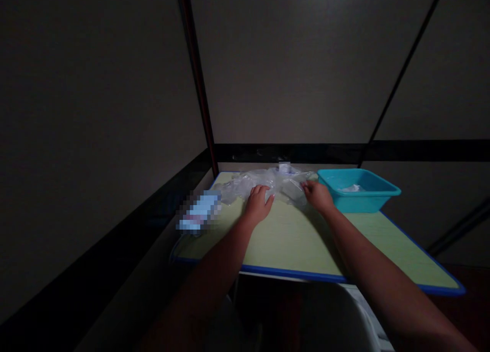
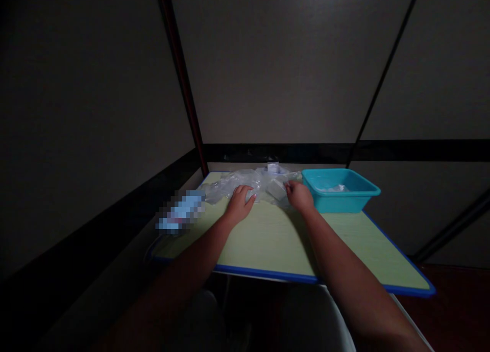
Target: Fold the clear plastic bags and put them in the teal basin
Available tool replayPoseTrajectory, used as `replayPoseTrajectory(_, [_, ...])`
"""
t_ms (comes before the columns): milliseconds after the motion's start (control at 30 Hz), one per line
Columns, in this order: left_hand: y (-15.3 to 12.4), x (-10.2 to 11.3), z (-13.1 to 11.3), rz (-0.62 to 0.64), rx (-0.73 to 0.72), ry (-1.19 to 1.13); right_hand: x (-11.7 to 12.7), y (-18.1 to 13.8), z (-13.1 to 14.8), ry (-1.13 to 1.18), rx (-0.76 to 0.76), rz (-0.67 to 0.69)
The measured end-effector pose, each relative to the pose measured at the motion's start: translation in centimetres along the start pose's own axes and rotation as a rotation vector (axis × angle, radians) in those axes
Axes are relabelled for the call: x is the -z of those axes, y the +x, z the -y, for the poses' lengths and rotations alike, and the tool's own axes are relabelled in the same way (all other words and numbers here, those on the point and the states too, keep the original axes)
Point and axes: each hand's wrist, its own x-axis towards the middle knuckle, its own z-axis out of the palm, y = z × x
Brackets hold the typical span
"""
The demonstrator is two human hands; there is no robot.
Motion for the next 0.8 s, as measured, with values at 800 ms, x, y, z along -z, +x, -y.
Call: replayPoseTrajectory(800, [0.2,1.8,-0.4,0.467,0.532,-0.986,0.3,-4.2,6.4,0.543,0.371,0.777])
